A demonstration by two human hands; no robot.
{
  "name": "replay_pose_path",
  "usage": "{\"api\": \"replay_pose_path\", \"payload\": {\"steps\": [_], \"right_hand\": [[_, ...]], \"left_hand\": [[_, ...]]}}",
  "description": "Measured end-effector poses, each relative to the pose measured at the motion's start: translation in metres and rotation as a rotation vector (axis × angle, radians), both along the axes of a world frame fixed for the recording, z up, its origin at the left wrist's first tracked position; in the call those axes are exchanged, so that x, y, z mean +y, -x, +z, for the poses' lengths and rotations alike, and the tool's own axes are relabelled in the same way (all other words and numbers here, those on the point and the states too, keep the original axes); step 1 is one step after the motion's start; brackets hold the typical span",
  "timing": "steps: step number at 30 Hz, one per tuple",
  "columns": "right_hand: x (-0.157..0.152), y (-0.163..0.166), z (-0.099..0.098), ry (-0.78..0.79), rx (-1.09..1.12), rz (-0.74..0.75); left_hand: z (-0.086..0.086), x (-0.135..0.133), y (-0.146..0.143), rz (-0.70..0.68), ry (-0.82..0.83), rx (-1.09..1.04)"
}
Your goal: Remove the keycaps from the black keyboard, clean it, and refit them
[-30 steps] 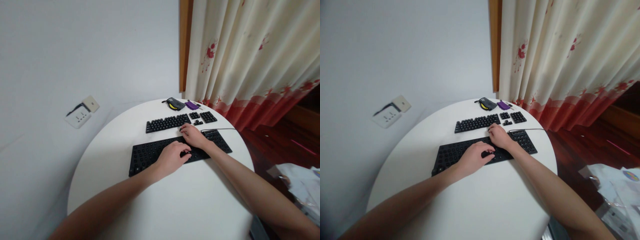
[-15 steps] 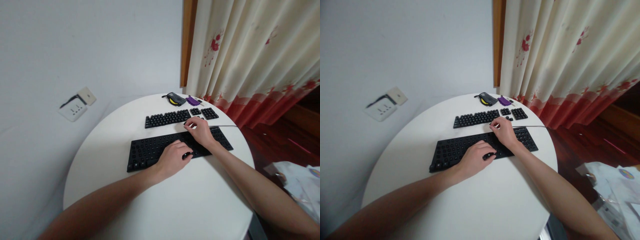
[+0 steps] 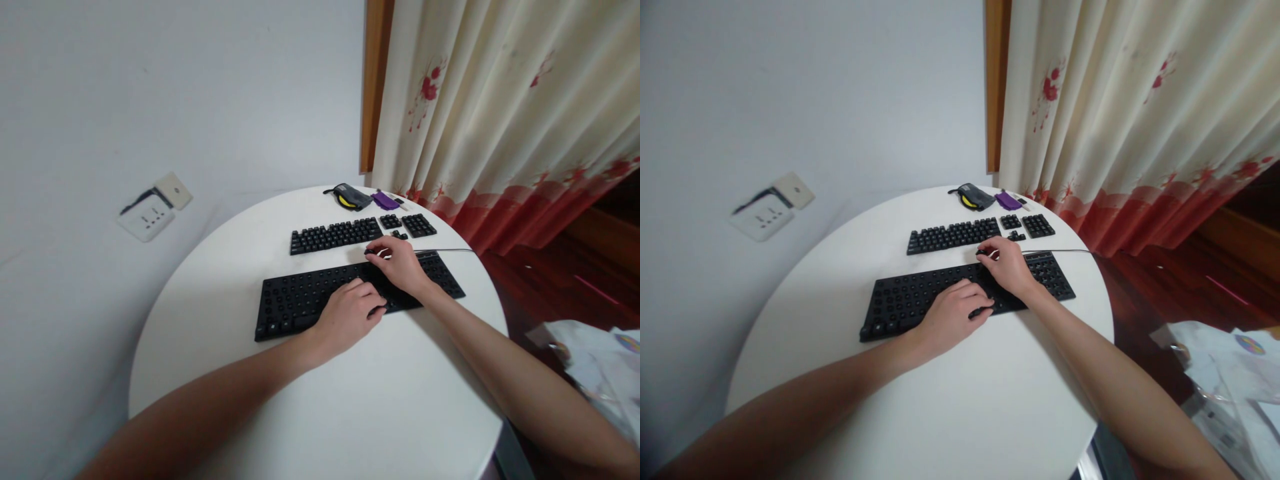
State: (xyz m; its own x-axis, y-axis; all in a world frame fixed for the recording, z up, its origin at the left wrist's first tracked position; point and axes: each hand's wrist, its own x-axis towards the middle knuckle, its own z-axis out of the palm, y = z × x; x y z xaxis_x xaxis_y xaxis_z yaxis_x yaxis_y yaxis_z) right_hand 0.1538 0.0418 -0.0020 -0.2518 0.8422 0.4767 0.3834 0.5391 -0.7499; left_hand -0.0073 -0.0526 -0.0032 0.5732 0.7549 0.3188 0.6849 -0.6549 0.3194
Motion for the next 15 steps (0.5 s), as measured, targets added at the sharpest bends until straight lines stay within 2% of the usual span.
{"api": "replay_pose_path", "payload": {"steps": [5,9,12,15], "right_hand": [[0.004,-0.009,0.006,-0.001,-0.006,0.001],[0.003,-0.021,0.019,0.018,0.049,-0.040],[-0.008,-0.030,0.029,0.045,0.119,-0.038],[-0.031,-0.039,0.027,0.107,0.154,0.009]], "left_hand": [[-0.001,0.000,0.001,-0.006,-0.001,-0.016],[-0.002,0.000,0.001,0.002,-0.005,-0.044],[-0.001,0.000,0.001,-0.004,0.004,-0.058],[-0.001,0.001,0.001,-0.012,0.011,-0.063]]}}
